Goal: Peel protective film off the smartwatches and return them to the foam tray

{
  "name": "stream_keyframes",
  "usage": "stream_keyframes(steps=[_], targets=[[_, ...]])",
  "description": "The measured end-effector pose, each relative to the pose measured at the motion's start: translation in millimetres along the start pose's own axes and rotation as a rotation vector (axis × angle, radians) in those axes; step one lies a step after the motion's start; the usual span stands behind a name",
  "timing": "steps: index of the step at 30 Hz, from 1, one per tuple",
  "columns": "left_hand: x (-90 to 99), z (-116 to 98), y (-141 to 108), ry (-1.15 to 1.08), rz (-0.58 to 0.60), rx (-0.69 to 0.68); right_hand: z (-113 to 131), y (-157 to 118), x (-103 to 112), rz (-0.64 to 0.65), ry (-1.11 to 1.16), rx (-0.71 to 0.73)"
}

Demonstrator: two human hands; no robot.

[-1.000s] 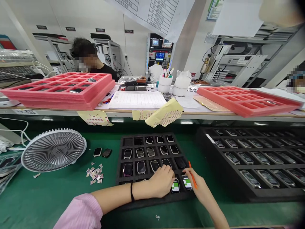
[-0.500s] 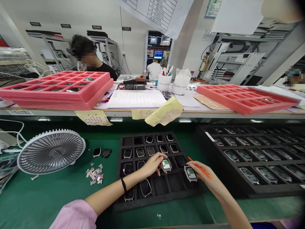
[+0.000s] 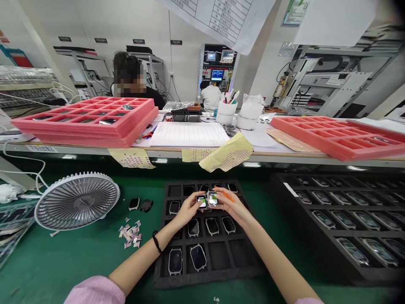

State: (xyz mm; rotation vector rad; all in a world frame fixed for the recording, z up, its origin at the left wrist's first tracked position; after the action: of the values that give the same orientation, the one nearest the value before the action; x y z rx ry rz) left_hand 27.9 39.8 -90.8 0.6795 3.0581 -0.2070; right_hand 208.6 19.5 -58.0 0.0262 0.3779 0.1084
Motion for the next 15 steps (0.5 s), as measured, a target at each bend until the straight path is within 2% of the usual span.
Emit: stream_keyframes(steps=[5,9,15], targets=[[1.7,-1,-1,-0.014,-0.044,0.03,-10,-6,6,0.008,-0.123,0.089],[0.6,0,-1,-0.001,-0.028,0.018,-9,-8,11,0.021,-0.21,0.086],[-0.6,-3,-5,0.011,-0.021,-0.005,-9,-13,14,-0.113,-0.301,0.094]])
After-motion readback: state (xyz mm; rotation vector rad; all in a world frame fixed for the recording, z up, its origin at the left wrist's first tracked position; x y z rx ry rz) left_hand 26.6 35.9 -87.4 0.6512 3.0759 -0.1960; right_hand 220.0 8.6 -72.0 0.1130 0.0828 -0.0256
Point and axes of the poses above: each hand's wrist, its own y-axis towards the middle knuckle, its own x-axis out of the back of the hand, z = x × y, the point moved 1 cm from there along y, towards the middle knuckle, and after that the axes turned 9 degrees about x, right-handed, at the moved point
